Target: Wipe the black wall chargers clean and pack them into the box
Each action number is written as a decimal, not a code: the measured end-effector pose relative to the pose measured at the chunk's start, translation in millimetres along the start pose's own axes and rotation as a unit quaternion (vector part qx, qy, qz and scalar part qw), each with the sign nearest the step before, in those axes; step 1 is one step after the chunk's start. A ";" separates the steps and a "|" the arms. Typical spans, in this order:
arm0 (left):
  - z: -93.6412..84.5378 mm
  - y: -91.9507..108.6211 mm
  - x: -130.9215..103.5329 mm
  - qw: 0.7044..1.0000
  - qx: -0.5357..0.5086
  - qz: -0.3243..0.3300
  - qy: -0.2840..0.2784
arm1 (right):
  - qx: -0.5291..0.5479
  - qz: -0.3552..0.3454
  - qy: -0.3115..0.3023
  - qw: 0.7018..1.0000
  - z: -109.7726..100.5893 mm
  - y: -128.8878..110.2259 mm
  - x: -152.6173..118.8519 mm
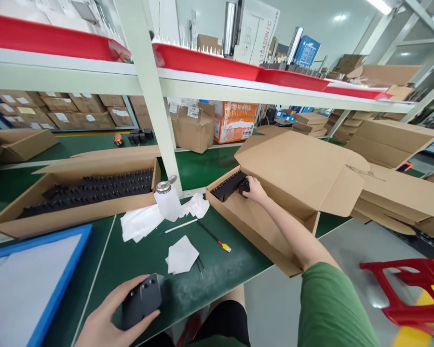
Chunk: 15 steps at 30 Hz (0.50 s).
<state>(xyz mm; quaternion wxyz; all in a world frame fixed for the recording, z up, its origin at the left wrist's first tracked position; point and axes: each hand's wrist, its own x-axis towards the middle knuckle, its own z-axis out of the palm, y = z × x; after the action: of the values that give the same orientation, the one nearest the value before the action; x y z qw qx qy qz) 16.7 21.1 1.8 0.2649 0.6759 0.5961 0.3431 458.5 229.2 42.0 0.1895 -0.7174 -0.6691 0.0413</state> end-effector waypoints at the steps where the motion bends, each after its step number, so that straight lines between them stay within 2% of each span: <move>1: 4.2 5.7 3.8 1.000 -0.006 0.001 0.001 | 0.012 0.001 0.017 1.000 5.8 3.5 1.5; 3: 11.0 19.9 13.8 1.000 -0.022 0.002 0.002 | 0.041 -0.002 0.046 0.998 10.2 7.8 0.7; 5: 16.8 40.8 29.5 0.999 -0.045 0.013 -0.013 | 0.075 -0.010 0.064 0.995 4.4 8.3 -5.1; 8: 30.9 87.0 68.9 0.991 -0.084 0.067 -0.083 | 0.139 -0.031 0.069 0.987 -21.0 3.2 -23.5; 9: 39.5 105.2 86.1 0.988 -0.098 0.085 -0.083 | 0.161 -0.039 0.063 0.984 -32.2 1.3 -31.2; 12: 81.7 157.8 142.7 0.975 -0.091 0.174 -0.104 | 0.226 -0.047 0.009 0.973 -62.4 0.7 -52.6; 15: 140.5 192.7 190.4 0.972 -0.037 0.193 -0.130 | 0.279 -0.007 -0.082 0.957 -69.9 8.2 -63.4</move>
<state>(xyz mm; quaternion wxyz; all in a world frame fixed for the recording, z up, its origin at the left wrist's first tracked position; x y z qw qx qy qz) 256.7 187.5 90.0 0.2936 0.8065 0.4022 0.3186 481.8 151.9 91.6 0.3266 -0.6255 -0.6492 0.2841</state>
